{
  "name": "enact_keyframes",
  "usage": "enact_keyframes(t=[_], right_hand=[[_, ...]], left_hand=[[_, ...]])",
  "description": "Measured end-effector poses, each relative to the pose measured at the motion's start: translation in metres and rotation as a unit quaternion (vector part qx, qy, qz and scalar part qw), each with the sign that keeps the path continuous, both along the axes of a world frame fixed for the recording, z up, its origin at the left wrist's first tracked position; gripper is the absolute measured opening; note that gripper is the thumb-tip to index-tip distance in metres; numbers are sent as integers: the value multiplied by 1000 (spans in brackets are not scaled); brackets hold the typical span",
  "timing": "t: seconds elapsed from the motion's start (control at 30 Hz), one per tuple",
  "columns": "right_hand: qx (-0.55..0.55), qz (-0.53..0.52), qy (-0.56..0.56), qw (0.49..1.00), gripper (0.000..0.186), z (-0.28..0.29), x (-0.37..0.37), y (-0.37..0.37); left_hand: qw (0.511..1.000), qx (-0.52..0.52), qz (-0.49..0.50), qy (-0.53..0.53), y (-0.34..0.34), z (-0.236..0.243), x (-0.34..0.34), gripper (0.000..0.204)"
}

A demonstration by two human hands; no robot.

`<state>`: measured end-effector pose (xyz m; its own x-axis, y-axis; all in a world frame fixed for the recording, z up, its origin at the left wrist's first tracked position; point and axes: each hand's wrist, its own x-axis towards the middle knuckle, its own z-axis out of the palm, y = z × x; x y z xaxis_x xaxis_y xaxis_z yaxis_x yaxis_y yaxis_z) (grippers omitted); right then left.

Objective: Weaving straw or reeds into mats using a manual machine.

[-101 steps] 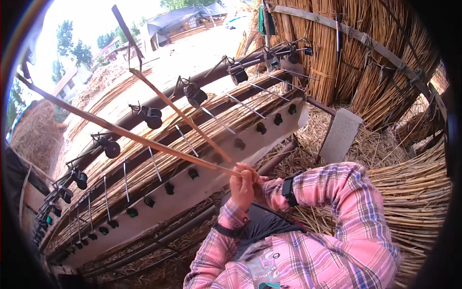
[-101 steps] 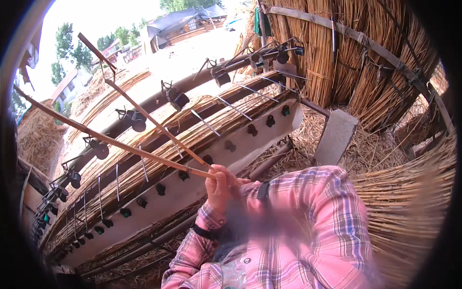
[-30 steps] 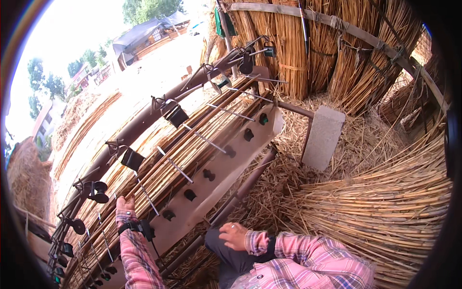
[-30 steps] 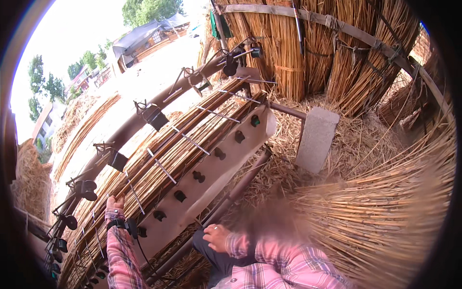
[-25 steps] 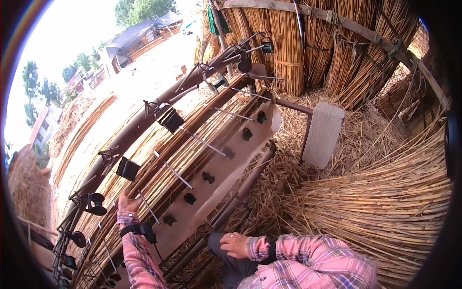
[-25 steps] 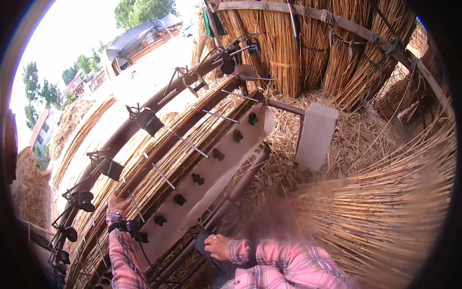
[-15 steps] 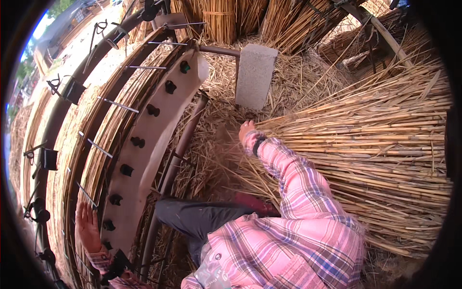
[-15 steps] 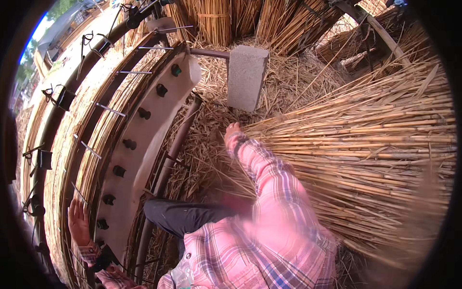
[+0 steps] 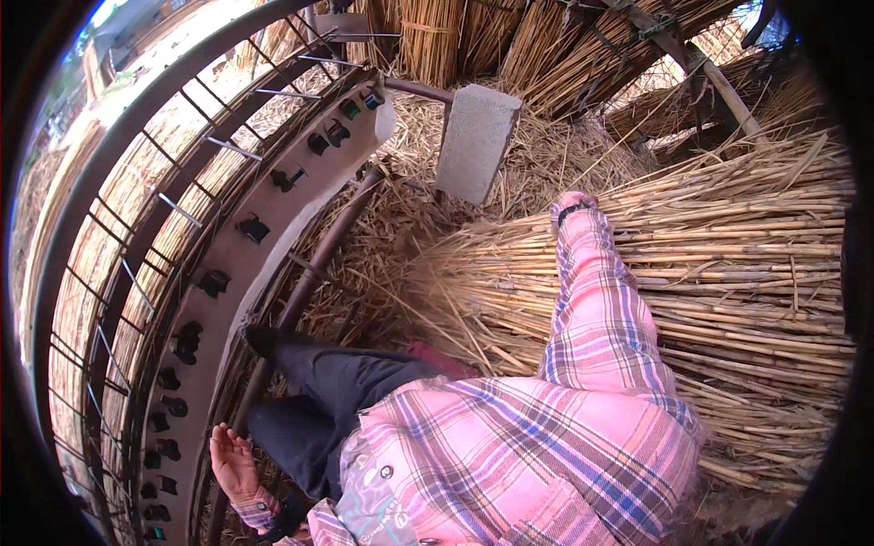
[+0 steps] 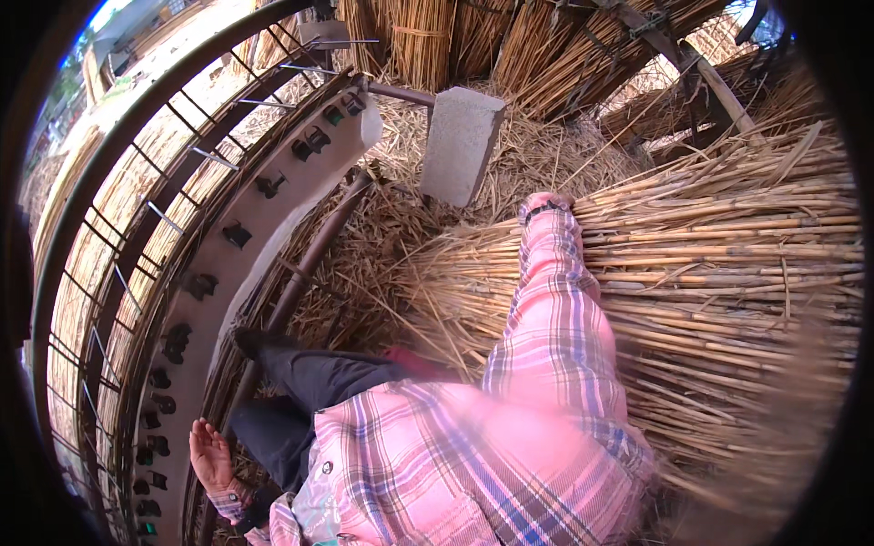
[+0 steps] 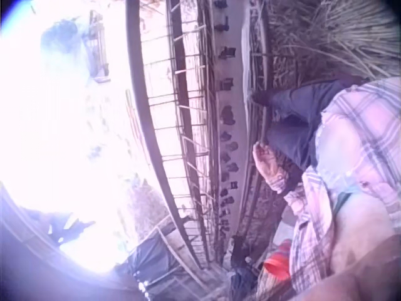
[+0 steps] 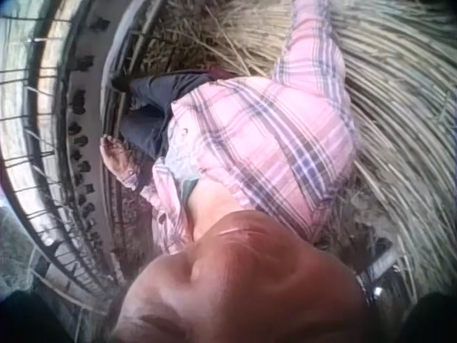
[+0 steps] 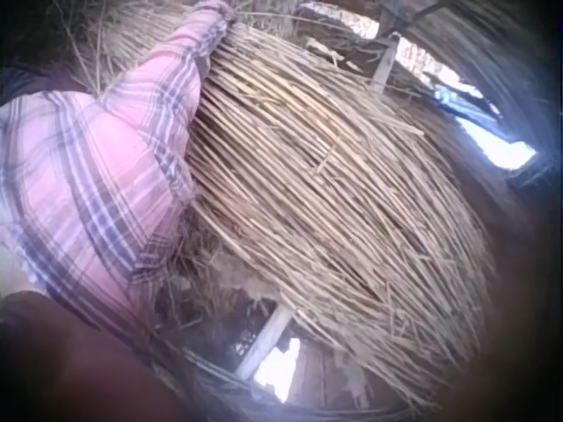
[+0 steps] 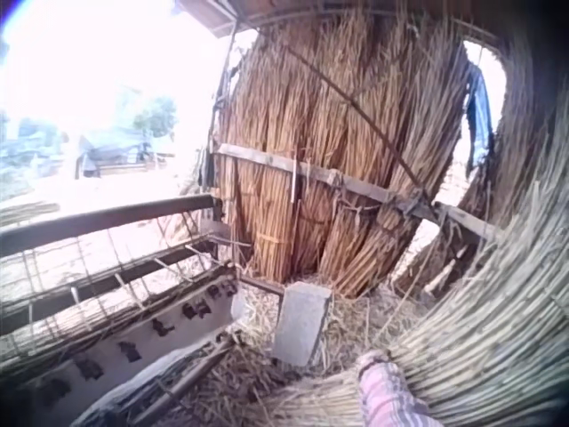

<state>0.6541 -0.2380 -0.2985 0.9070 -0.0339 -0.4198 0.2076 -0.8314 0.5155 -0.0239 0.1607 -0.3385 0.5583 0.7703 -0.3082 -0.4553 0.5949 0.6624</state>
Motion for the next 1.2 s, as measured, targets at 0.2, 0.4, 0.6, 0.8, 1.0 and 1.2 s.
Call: enact_keyframes(t=[0.2, 0.4, 0.6, 0.8, 1.0, 1.2], right_hand=[[-10, 52, -136, 989, 25, 12, 36, -35], [7, 303, -234, 924, 11, 22, 56, 48], [-27, 462, 39, 886, 25, 51, -26, 188], [-62, 568, 125, 811, 24, 38, -129, 254], [-49, 649, 149, 745, 23, 33, -193, 281], [230, 775, 122, 576, 23, 83, -269, 234]], left_hand=[[997, -1, 71, 12, 2, -11, -41, 25], [997, -17, 43, 55, 18, -7, 16, 19], [979, 154, -101, 89, 0, 72, 154, 15], [845, 507, -159, 65, -39, 186, 272, 56], [726, 673, -15, -141, -109, 289, 360, 83], [868, 479, -28, -125, -84, 290, 357, 35]])
